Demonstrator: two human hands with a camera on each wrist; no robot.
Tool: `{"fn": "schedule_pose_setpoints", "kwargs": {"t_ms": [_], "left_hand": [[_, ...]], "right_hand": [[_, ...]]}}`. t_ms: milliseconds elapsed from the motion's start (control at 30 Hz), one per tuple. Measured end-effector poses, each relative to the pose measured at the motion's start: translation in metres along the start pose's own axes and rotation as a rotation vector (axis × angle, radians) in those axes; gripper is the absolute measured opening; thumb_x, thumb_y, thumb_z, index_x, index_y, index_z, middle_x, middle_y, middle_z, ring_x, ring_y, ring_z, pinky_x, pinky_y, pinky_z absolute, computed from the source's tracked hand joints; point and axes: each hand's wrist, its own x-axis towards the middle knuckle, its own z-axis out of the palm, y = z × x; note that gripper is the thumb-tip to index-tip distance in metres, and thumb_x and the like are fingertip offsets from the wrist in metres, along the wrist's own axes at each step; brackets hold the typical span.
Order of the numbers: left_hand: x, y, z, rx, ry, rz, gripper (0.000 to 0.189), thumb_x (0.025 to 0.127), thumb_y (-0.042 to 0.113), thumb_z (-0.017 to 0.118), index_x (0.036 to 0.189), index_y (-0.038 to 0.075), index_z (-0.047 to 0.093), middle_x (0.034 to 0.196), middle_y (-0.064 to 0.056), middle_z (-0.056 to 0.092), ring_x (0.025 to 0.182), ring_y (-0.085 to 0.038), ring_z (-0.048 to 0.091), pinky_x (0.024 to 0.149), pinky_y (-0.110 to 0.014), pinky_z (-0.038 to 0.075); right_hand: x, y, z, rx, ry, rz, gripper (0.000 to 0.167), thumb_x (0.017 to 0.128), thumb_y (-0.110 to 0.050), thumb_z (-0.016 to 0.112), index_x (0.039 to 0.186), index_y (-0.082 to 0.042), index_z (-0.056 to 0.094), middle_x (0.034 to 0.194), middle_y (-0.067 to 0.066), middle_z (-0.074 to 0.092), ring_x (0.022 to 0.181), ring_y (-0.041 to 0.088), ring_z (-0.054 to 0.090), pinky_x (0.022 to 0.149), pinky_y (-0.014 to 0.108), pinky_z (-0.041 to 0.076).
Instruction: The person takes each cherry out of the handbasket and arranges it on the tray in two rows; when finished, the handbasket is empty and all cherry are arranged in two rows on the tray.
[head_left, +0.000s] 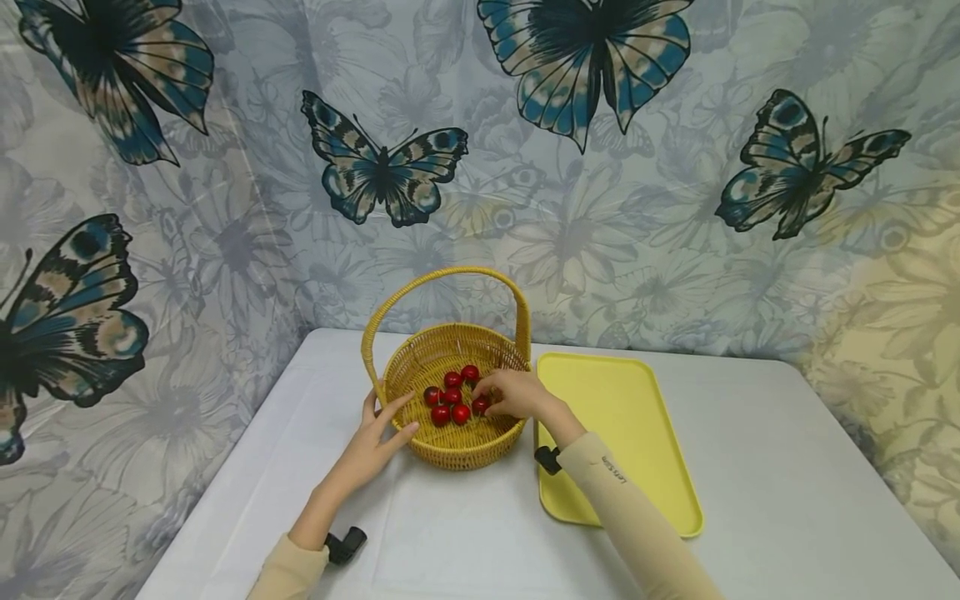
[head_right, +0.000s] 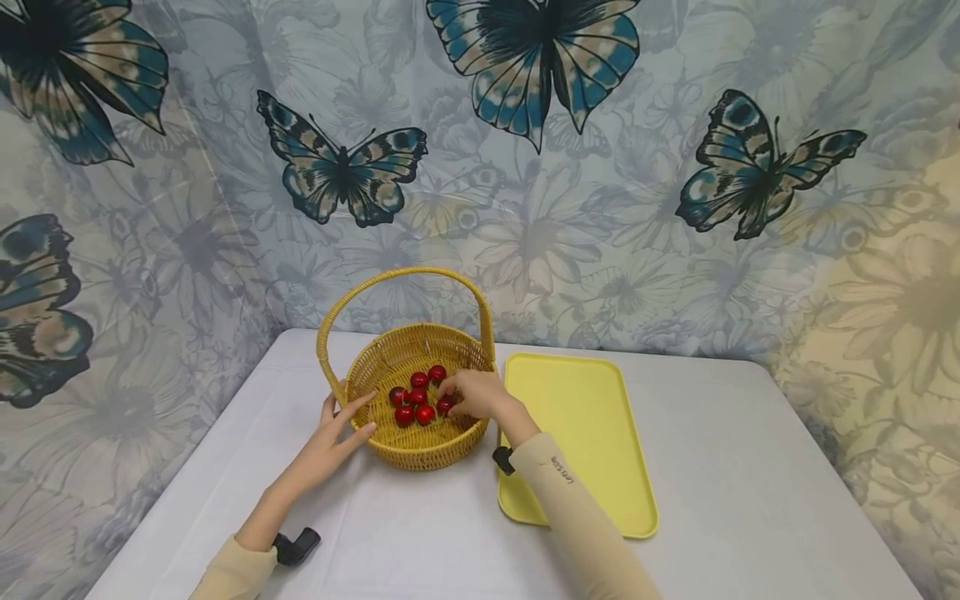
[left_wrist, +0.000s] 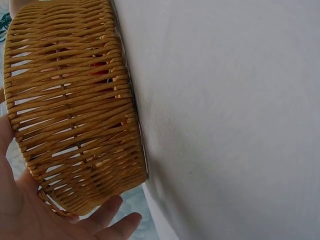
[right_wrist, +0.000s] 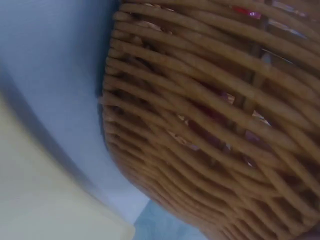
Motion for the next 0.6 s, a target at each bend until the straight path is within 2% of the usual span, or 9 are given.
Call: {"fn": "schedule_pose_setpoints", "kwargs": {"t_ms": [233, 467, 600], "left_hand": [[-0.0008, 0.0026, -0.0007, -0.007, -0.014, -0.004, 0.056, 0.091, 0.051, 0.051, 0.142, 0.036, 0.033, 0.153, -0.012, -0.013, 0.131, -0.051, 0.024, 0.093, -0.066, 0.032], [-0.0008, 0.0027, -0.0015, -0.010, -0.008, 0.010, 0.056, 0.091, 0.050, 0.051, 0.142, 0.035, 0.034, 0.154, -0.008, -0.014, 0.132, -0.051, 0.022, 0.093, -0.068, 0.031], [-0.0007, 0.0018, -0.0011, -0.013, -0.008, 0.007, 0.056, 0.091, 0.050, 0.051, 0.142, 0.035, 0.034, 0.154, -0.011, -0.013, 0.132, -0.051, 0.022, 0.093, -0.067, 0.031]], "right_hand": [[0.0014, -0.0006, 0.0025, -0.043, -0.006, 0.043, 0.026, 0.079, -0.020, 0.075, 0.104, -0.026, 0.069, 0.119, -0.002, 0.060, 0.088, 0.014, 0.056, 0.069, 0.033, 0.044], [0.0024, -0.0004, 0.0044, -0.054, 0.005, 0.038, 0.020, 0.079, -0.021, 0.074, 0.098, -0.027, 0.069, 0.114, -0.003, 0.061, 0.089, 0.013, 0.056, 0.070, 0.034, 0.044], [0.0014, 0.0000, 0.0039, -0.025, 0.016, 0.025, 0.020, 0.081, -0.020, 0.073, 0.100, -0.025, 0.069, 0.115, -0.002, 0.061, 0.090, 0.014, 0.056, 0.071, 0.035, 0.045]]}}
